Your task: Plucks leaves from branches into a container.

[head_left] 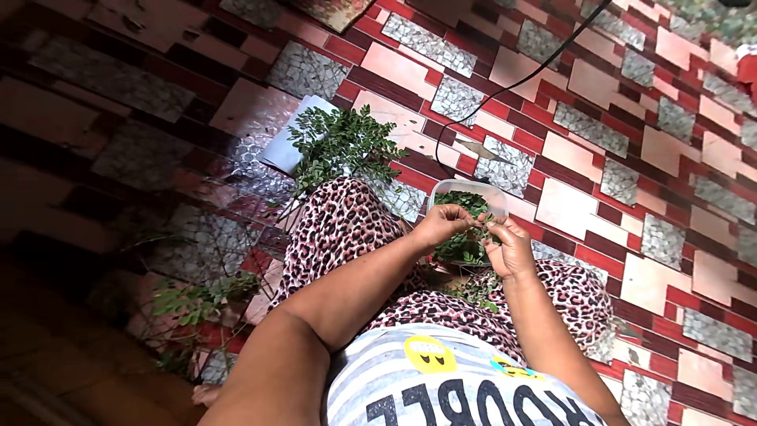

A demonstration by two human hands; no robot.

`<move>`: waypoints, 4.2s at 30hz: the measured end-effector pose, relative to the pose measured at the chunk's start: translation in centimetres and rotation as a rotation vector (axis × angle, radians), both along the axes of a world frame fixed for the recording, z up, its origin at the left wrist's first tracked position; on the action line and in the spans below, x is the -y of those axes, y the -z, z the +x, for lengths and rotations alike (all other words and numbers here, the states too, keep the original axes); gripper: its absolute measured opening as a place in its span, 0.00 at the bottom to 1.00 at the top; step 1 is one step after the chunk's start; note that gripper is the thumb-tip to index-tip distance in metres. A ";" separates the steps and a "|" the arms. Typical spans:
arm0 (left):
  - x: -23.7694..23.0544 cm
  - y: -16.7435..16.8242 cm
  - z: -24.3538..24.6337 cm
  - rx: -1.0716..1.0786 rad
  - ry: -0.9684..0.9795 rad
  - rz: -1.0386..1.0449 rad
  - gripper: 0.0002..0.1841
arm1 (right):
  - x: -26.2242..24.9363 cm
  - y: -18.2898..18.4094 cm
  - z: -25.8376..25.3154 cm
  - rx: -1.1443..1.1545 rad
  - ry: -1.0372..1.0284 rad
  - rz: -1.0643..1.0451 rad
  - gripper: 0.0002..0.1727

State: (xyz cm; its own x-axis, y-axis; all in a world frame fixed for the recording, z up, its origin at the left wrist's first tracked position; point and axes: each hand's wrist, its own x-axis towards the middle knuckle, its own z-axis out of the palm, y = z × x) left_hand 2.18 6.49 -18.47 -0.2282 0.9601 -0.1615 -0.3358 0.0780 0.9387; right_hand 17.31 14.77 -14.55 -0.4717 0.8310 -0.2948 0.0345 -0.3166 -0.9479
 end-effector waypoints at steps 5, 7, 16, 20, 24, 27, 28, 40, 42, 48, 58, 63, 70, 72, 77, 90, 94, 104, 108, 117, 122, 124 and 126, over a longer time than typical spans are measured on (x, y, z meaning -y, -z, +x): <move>-0.2 -0.1 0.1 -0.101 0.013 0.077 0.05 | -0.3 0.7 0.1 0.064 0.000 0.071 0.11; -0.2 -0.1 0.2 -0.053 0.017 0.083 0.05 | -0.2 0.2 -0.2 -0.049 0.073 -0.170 0.12; -0.2 0.0 -0.2 -0.025 0.006 0.055 0.03 | -1.1 0.2 0.4 -0.019 0.035 -0.143 0.14; -0.3 0.1 -0.1 -0.039 0.016 0.047 0.03 | -1.3 0.1 1.0 0.051 -0.085 0.002 0.13; -0.3 0.2 -0.1 -0.046 0.028 0.054 0.03 | -1.6 0.7 1.1 0.089 -0.112 0.153 0.05; -0.3 0.1 -0.2 -0.089 0.071 0.031 0.05 | -1.7 1.0 1.1 0.105 -0.128 0.235 0.06; -0.3 0.2 -0.3 -0.116 0.094 0.025 0.06 | -1.8 1.0 1.1 0.119 -0.143 0.257 0.06; -0.2 -0.1 -0.6 -0.040 0.056 -0.037 0.07 | -2.9 0.3 1.0 0.364 -0.102 0.479 0.13; -0.2 -0.2 -0.6 0.019 0.034 -0.071 0.06 | -2.7 -0.6 1.4 0.401 -0.136 0.703 0.17; -0.3 -0.1 -0.6 0.091 0.014 -0.093 0.06 | -0.4 -2.2 1.5 0.120 -0.313 0.765 0.04; -0.3 0.2 -0.7 0.154 0.058 -0.105 0.07 | -0.2 -1.1 0.6 0.505 -0.334 0.631 0.07; -0.3 0.1 -0.5 0.098 0.086 -0.105 0.07 | -0.6 0.3 0.4 0.406 -0.297 0.428 0.02; -0.4 0.2 -0.3 0.041 0.072 -0.094 0.08 | 0.0 -0.1 0.3 0.444 -0.281 0.520 0.04; -0.4 0.2 -0.4 0.043 0.073 -0.117 0.08 | 0.1 -0.1 0.4 0.462 -0.274 0.503 0.05; -0.4 0.2 -0.5 0.087 0.074 -0.096 0.08 | -0.2 -0.2 0.7 0.501 -0.306 0.386 0.11; -0.4 0.4 -0.5 0.088 0.061 -0.127 0.08 | -0.1 0.5 0.7 0.331 -0.254 0.194 0.02; -0.6 0.6 -0.7 0.142 0.023 -0.162 0.08 | -0.4 0.3 1.1 0.431 -0.291 0.210 0.06; -0.8 0.7 -0.3 0.225 -0.038 -0.192 0.07 | 0.8 -1.6 0.9 0.457 -0.432 0.277 0.10; -0.6 0.7 -0.2 0.228 -0.030 -0.202 0.07 | 1.3 0.4 0.0 0.485 -0.262 0.284 0.12; -0.6 0.7 -0.1 0.194 -0.013 -0.182 0.06 | 1.4 1.9 -0.7 0.379 -0.169 0.286 0.04; -0.7 0.6 -0.5 0.207 -0.055 -0.206 0.08 | 1.6 -0.3 0.1 0.527 -0.441 0.319 0.06; -0.7 0.5 -0.7 0.219 -0.053 -0.225 0.08 | 1.7 -1.3 0.5 0.534 -0.479 0.396 0.08; -0.6 0.3 -0.7 0.225 -0.020 -0.241 0.07 | 1.7 -1.8 0.9 0.442 -0.420 0.527 0.08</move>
State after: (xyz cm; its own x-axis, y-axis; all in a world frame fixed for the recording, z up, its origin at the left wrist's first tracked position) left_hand 1.46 7.12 -18.73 -0.1796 0.8838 -0.4321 -0.5363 0.2803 0.7961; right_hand 18.22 13.07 -12.72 -0.7070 0.6921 -0.1455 0.4580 0.2913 -0.8399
